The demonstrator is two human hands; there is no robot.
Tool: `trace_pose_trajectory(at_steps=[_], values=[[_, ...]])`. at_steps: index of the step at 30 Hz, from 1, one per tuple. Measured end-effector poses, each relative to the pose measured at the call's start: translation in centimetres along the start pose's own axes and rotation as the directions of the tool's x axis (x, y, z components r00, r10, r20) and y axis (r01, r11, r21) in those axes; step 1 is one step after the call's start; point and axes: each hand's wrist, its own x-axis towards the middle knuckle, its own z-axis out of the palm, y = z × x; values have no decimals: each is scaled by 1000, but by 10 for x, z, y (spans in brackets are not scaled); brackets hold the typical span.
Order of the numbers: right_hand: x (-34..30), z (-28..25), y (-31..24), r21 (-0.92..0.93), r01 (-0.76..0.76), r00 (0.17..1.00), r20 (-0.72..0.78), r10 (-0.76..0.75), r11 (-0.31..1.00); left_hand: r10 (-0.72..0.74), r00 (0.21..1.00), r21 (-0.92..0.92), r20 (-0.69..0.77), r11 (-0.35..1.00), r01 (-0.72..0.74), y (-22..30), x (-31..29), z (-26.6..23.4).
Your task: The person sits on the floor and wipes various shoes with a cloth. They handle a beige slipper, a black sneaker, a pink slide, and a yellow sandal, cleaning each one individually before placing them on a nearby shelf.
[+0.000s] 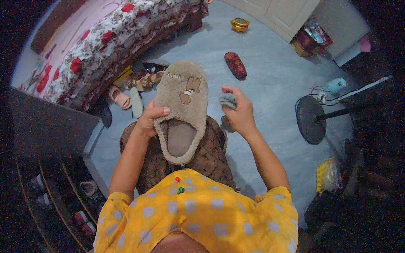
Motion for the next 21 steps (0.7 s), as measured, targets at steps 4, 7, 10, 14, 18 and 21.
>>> trace_pose_trajectory(at_steps=[4, 7, 10, 14, 18, 21], values=[[19, 0, -24, 45, 178, 973, -156, -169, 983, -9, 1000, 77, 14, 997, 8, -9, -3, 5], [54, 21, -41, -138, 351, 917, -150, -369, 926, -21, 1000, 147, 9, 989, 19, -7, -9, 19], [69, 58, -20, -352, 297, 939, -61, -338, 888, 72, 997, 165, 15, 984, -74, -14, -5, 19], [43, 78, -11, -370, 353, 935, 103, -340, 859, 98, 991, 206, -88, 975, -79, -20, -4, 9], [14, 68, -23, -408, 427, 904, 202, -377, 807, 102, 990, 236, -102, 969, -76, -22, -6, 9], [-15, 65, -24, -316, 478, 869, 304, -390, 819, 105, 991, 219, -88, 972, -84, -23, -2, 6]])
